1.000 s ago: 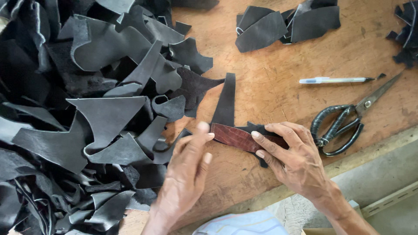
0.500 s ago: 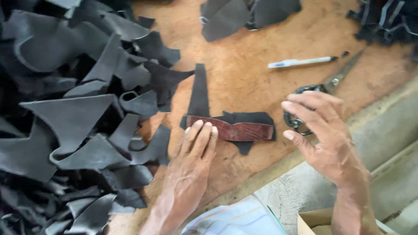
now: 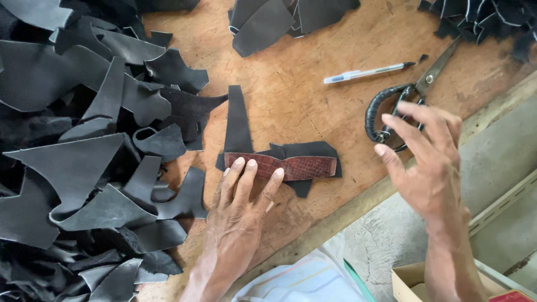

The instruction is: The person aligns a reddish patterned leather strip with a black leather piece, marks the outline with a pen, and then uses shears to cut the black leather along the marked line. The cut piece is set aside on the table.

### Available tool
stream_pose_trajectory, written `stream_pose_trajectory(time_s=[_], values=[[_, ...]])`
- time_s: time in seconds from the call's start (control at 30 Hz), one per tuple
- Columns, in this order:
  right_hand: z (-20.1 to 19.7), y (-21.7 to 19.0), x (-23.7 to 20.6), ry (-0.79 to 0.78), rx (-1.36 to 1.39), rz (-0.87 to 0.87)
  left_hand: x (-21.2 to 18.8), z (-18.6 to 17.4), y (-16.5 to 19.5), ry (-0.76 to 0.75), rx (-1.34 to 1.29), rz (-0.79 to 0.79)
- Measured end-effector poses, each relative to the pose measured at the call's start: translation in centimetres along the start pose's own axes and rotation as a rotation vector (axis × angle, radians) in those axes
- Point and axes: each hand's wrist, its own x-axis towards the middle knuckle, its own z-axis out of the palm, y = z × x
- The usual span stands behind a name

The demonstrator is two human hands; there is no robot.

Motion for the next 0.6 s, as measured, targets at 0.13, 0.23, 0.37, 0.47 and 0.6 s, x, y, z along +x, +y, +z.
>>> stream_pose_trajectory(time_s=[0.13, 0.23, 0.37, 0.47, 0.6], values=[[1.7, -2.2, -0.3, -0.02, 0.277, -0.134, 0.1, 0.0, -0.9, 0.06, 0.06, 0.002], [1.9, -3.4, -0.3, -0.065, 0.243, -0.099, 0.5, -0.4, -2.1, 0.185, -0.106, 0.006], [1.6, -4.1, -0.1, -0.04, 0.257, -0.072, 1.3, -0.7, -2.7, 0.23, -0.204, 0.01], [1.8, -4.5, -0.2, -0.032, 0.236, -0.051, 1.9, -0.9, -2.5, 0.238, -0.216, 0.011], [2.1, -4.7, -0.4, -0.021, 0.268, -0.044, 2.2, -1.2, -2.3, 0.231, -0.237, 0.001]])
